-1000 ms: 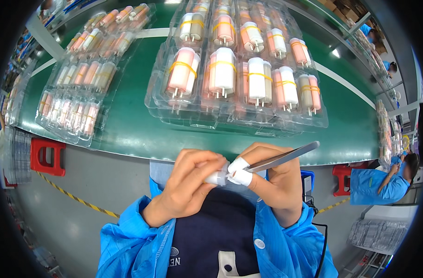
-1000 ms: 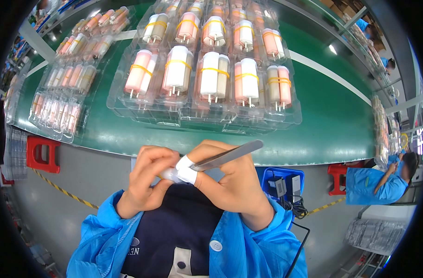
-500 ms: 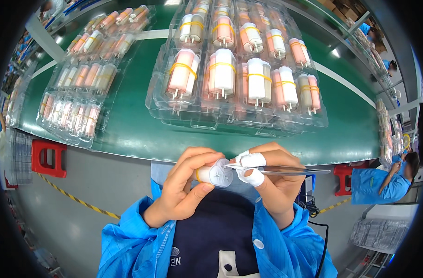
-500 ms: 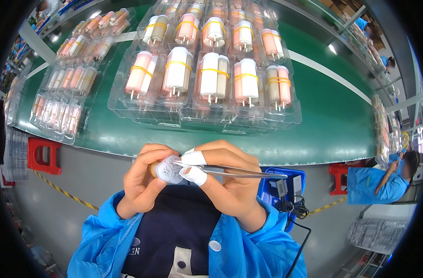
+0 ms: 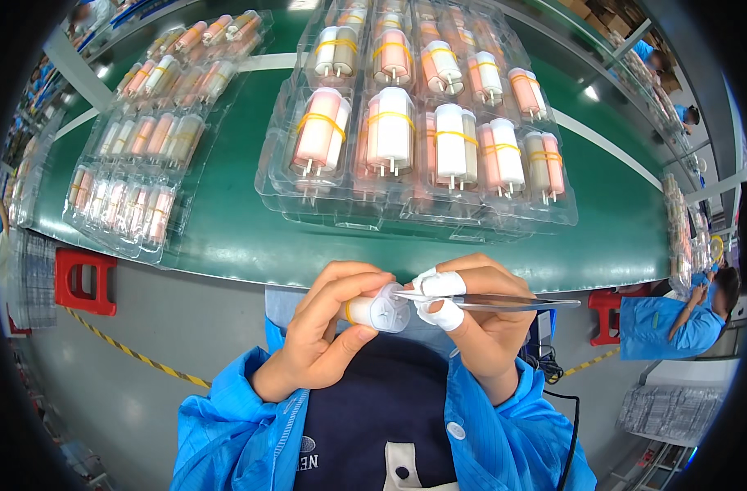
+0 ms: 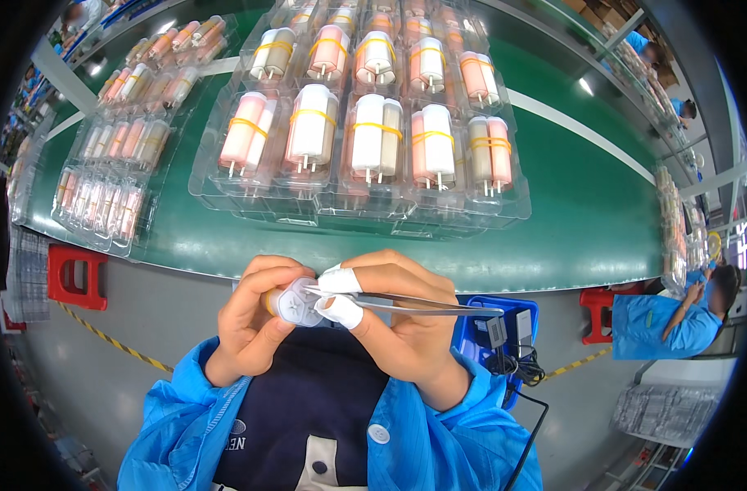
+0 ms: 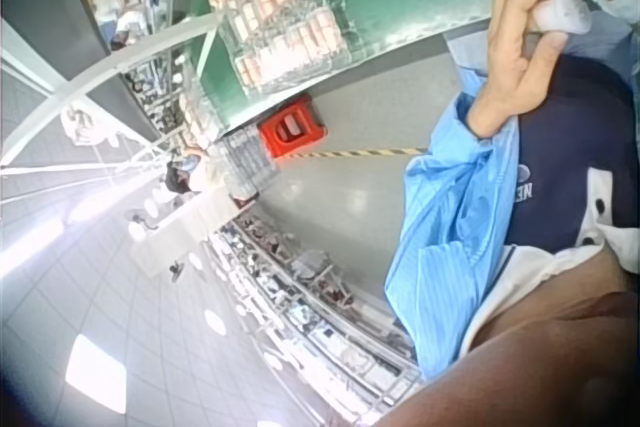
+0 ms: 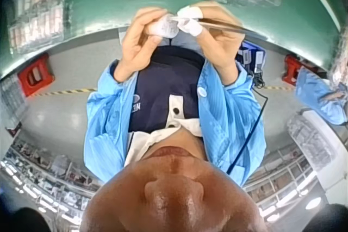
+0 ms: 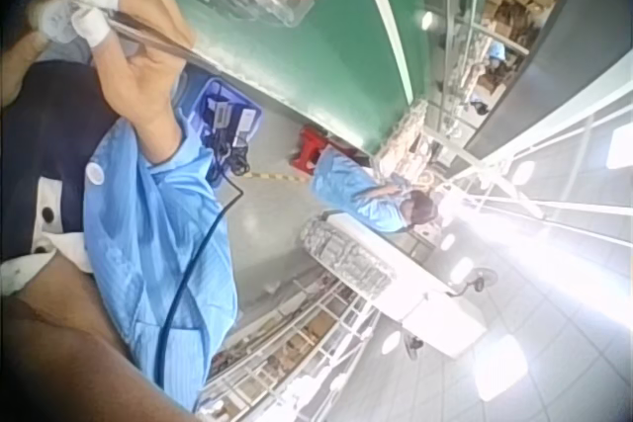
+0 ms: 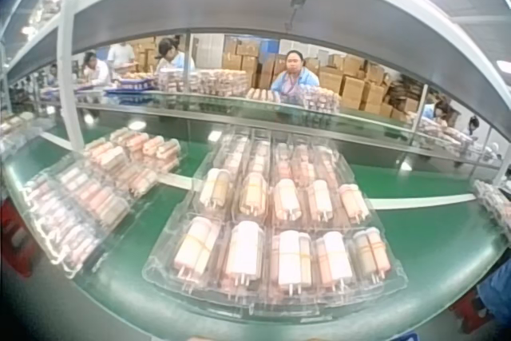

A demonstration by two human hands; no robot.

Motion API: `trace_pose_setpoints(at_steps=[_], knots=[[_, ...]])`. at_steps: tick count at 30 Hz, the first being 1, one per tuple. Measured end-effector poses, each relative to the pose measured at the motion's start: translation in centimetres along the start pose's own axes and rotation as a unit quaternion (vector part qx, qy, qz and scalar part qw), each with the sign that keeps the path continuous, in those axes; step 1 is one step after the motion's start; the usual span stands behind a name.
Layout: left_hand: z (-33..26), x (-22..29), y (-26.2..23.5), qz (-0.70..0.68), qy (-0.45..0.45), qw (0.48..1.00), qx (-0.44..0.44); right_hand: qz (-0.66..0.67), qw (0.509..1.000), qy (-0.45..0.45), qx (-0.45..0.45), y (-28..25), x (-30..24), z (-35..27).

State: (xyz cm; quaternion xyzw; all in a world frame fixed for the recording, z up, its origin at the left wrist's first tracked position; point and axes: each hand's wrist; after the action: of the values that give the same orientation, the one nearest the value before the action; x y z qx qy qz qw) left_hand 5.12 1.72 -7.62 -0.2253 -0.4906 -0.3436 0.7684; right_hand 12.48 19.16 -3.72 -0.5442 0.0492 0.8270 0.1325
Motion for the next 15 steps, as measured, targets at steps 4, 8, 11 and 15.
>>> trace_pose_setpoints(at_steps=[4, 8, 11, 15], knots=[[0.04, -0.13, 0.02, 0.001, -0.004, 1.000, 0.006, -0.020, 1.000, -0.003, -0.006, -0.05, -0.04, 0.24], [-0.09, -0.12, -0.09, 0.022, 0.005, 1.000, 0.007, -0.007, 1.000, -0.003, -0.010, -0.18, 0.00, 0.06], [-0.03, -0.06, 0.04, 0.023, 0.010, 1.000, 0.018, -0.022, 1.000, -0.005, -0.013, -0.19, -0.20, 0.18], [0.07, -0.05, 0.06, 0.033, 0.012, 0.999, 0.017, -0.041, 0.999, -0.023, -0.011, -0.01, -0.02, 0.29]])
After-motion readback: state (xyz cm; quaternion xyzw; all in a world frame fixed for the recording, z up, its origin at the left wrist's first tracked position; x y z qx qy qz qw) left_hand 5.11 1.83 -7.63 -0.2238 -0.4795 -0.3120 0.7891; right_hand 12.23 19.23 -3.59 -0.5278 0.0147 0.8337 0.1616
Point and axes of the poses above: each hand's wrist, its own z-axis towards the middle knuckle, its own y-axis out of the palm, x = y × z, and after that the axes turned 3 degrees about -x, right-handed
